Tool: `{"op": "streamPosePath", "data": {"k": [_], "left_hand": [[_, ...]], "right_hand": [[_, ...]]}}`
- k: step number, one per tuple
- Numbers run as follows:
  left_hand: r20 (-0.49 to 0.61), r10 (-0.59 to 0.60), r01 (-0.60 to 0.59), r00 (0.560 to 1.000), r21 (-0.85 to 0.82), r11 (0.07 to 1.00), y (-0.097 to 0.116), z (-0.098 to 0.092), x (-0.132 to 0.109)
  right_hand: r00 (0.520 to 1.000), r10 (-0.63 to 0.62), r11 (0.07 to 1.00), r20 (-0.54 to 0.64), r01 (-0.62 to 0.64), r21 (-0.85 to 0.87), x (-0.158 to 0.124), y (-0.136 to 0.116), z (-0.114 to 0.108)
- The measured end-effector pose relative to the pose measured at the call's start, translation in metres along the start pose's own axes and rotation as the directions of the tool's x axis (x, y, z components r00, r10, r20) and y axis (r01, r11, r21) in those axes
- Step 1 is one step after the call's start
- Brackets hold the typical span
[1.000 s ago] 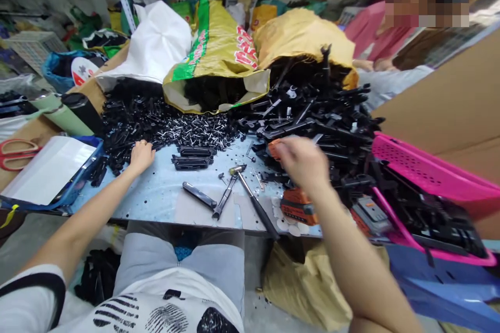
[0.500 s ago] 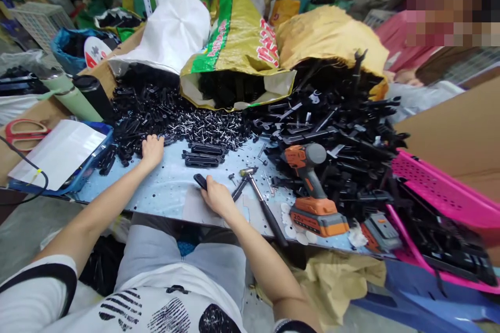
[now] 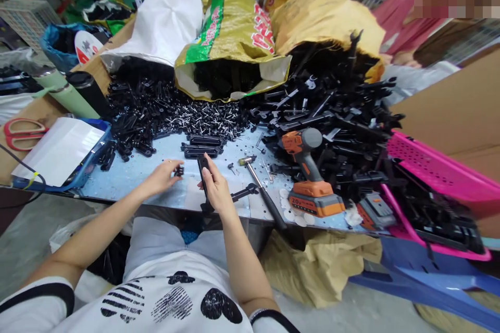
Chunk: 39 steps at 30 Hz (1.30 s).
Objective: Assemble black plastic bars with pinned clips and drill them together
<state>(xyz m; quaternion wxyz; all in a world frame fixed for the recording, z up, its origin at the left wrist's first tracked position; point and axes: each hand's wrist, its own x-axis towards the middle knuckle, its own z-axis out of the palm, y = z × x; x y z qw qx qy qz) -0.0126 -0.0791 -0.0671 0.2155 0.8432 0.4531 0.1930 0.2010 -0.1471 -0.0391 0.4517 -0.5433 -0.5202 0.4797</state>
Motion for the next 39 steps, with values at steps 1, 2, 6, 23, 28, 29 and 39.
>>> {"op": "streamPosePath", "data": {"k": [1, 2, 6, 23, 28, 29, 39], "left_hand": [[0.022, 0.001, -0.001, 1.000, -0.007, 1.000, 0.000, 0.012, -0.003], [0.012, -0.003, 0.003, 1.000, -0.030, 1.000, 0.000, 0.022, -0.007], [-0.155, -0.027, -0.022, 0.988, -0.307, 0.951, 0.016, 0.035, -0.017], [-0.285, -0.121, -0.042, 0.951, -0.506, 0.861, 0.073, 0.014, -0.026], [-0.174, -0.053, -0.004, 0.983, -0.309, 0.951, 0.071, 0.001, -0.028], [-0.147, -0.049, 0.003, 0.988, -0.299, 0.954, 0.070, 0.001, -0.028], [-0.244, -0.025, -0.068, 0.970, -0.364, 0.929, 0.070, -0.002, -0.028]], "right_hand": [[1.000, 0.007, 1.000, -0.004, -0.007, 0.010, 0.000, 0.004, 0.002], [1.000, 0.018, 1.000, 0.001, -0.018, 0.014, -0.001, 0.008, 0.003], [0.997, 0.066, 0.996, 0.041, -0.069, 0.063, -0.003, 0.016, 0.005], [0.975, -0.074, 0.996, 0.208, 0.081, -0.027, 0.005, 0.005, -0.001], [0.915, -0.225, 0.929, 0.334, 0.305, -0.210, 0.008, 0.006, -0.021], [0.905, -0.251, 0.908, 0.343, 0.343, -0.240, 0.008, 0.005, -0.023], [0.941, -0.189, 0.958, 0.281, 0.240, -0.158, 0.007, 0.000, -0.014]]}}
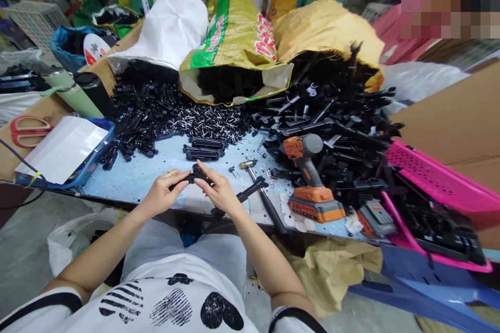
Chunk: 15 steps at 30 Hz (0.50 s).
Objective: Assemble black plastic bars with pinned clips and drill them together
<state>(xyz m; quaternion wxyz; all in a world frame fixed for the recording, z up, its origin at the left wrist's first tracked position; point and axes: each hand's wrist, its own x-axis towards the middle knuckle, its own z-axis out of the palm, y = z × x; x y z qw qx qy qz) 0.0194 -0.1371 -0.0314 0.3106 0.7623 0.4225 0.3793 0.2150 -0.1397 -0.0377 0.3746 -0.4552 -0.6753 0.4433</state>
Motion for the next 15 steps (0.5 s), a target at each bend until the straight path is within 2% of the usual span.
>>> {"op": "streamPosePath", "data": {"k": [4, 8, 11, 15], "left_hand": [[-0.015, -0.045, 0.046, 0.999, 0.117, 0.992, 0.000, 0.002, -0.001], [0.041, -0.029, 0.022, 0.999, 0.149, 0.989, -0.001, 0.004, -0.004], [0.072, 0.019, -0.025, 0.997, 0.079, 0.997, -0.002, 0.002, -0.002], [0.058, 0.060, -0.063, 0.996, 0.038, 0.997, 0.001, -0.004, 0.004]], "right_hand": [[0.997, -0.060, 0.991, 0.045, 0.064, -0.114, 0.003, -0.001, -0.008], [0.980, -0.163, 0.936, 0.116, 0.191, -0.296, 0.004, -0.002, -0.019], [0.975, -0.180, 0.934, 0.131, 0.211, -0.287, 0.004, -0.003, -0.023], [0.985, -0.132, 0.970, 0.106, 0.151, -0.189, 0.006, -0.005, -0.024]]}}
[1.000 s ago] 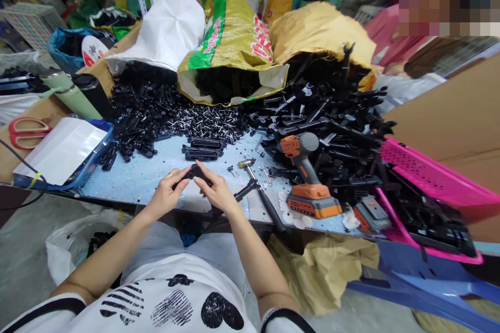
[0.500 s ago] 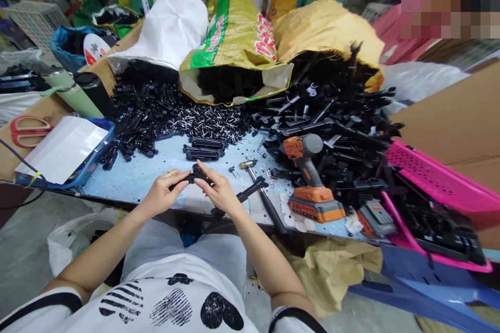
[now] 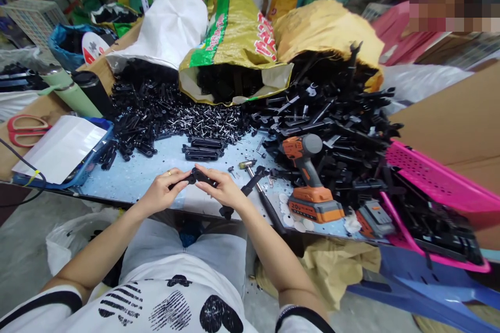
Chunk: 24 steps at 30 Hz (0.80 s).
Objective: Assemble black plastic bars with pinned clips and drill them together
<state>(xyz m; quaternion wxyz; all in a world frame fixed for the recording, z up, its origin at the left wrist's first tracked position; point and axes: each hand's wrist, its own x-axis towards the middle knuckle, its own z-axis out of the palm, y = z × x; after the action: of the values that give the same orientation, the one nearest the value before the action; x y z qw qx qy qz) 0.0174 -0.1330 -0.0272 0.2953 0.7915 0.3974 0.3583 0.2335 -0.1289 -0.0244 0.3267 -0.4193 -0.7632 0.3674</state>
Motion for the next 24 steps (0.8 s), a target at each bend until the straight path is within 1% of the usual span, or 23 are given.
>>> {"op": "streamPosePath", "data": {"k": [1, 3, 5, 7, 8, 10, 11, 12, 14, 16, 17, 18, 19, 20, 21, 22, 23, 24], "left_hand": [[-0.007, -0.012, 0.012, 1.000, 0.019, 1.000, 0.001, -0.001, 0.001], [-0.026, -0.045, 0.046, 0.999, 0.063, 0.997, 0.004, 0.002, 0.003], [-0.064, -0.059, 0.064, 0.996, 0.072, 0.995, 0.008, 0.009, 0.003], [-0.167, -0.064, 0.072, 0.984, 0.045, 0.996, 0.015, 0.021, 0.002], [-0.242, -0.069, 0.077, 0.968, 0.026, 0.997, 0.019, 0.027, 0.002], [-0.382, -0.081, 0.084, 0.921, -0.009, 0.996, 0.026, 0.036, 0.003], [-0.422, -0.080, 0.076, 0.903, -0.025, 0.997, 0.028, 0.038, 0.004], [-0.437, -0.072, 0.062, 0.897, -0.038, 0.997, 0.030, 0.040, 0.005], [-0.414, -0.049, 0.027, 0.909, -0.059, 0.998, 0.029, 0.040, 0.007], [-0.389, -0.075, 0.047, 0.918, -0.082, 0.996, 0.021, 0.041, 0.008], [-0.385, -0.126, 0.093, 0.914, -0.104, 0.990, 0.014, 0.044, 0.007], [-0.371, -0.210, 0.167, 0.905, -0.144, 0.975, 0.005, 0.048, 0.005], [-0.338, -0.318, 0.262, 0.886, -0.200, 0.944, -0.005, 0.053, 0.003], [-0.287, -0.434, 0.367, 0.854, -0.259, 0.894, -0.015, 0.059, -0.001], [-0.225, -0.532, 0.460, 0.816, -0.304, 0.834, -0.026, 0.064, -0.005], [-0.173, -0.600, 0.531, 0.781, -0.321, 0.784, -0.037, 0.069, -0.011], [-0.144, -0.635, 0.576, 0.759, -0.309, 0.757, -0.046, 0.072, -0.016], [-0.140, -0.643, 0.595, 0.753, -0.276, 0.755, -0.053, 0.074, -0.021]], "right_hand": [[1.000, 0.008, 1.000, -0.009, -0.008, 0.008, 0.001, 0.000, 0.000], [1.000, -0.015, 1.000, -0.020, 0.014, -0.013, 0.002, 0.000, 0.001], [0.999, -0.034, 0.999, -0.038, 0.033, -0.026, 0.002, -0.001, 0.006], [0.993, 0.004, 1.000, -0.114, -0.002, 0.025, 0.000, -0.003, 0.016], [0.985, 0.043, 0.997, -0.167, -0.032, 0.068, -0.001, -0.004, 0.022], [0.959, 0.116, 0.987, -0.259, -0.082, 0.141, -0.003, -0.009, 0.035], [0.947, 0.136, 0.983, -0.290, -0.093, 0.157, -0.005, -0.012, 0.040], [0.940, 0.145, 0.982, -0.308, -0.099, 0.161, -0.006, -0.014, 0.045], [0.933, 0.149, 0.983, -0.326, -0.103, 0.154, -0.006, -0.016, 0.052], [0.936, 0.164, 0.981, -0.311, -0.119, 0.156, -0.005, -0.013, 0.055], [0.944, 0.174, 0.979, -0.279, -0.137, 0.148, -0.003, -0.008, 0.055], [0.957, 0.184, 0.979, -0.225, -0.159, 0.124, -0.001, -0.003, 0.055], [0.969, 0.191, 0.980, -0.154, -0.181, 0.077, 0.002, 0.005, 0.053], [0.976, 0.201, 0.980, -0.079, -0.201, 0.007, 0.006, 0.015, 0.048], [0.976, 0.219, 0.973, -0.016, -0.219, -0.077, 0.011, 0.027, 0.042], [0.969, 0.247, 0.956, 0.013, -0.241, -0.166, 0.017, 0.040, 0.032], [0.958, 0.285, 0.928, -0.011, -0.279, -0.248, 0.025, 0.054, 0.020], [0.944, 0.321, 0.891, -0.075, -0.328, -0.315, 0.033, 0.068, 0.005]]}}
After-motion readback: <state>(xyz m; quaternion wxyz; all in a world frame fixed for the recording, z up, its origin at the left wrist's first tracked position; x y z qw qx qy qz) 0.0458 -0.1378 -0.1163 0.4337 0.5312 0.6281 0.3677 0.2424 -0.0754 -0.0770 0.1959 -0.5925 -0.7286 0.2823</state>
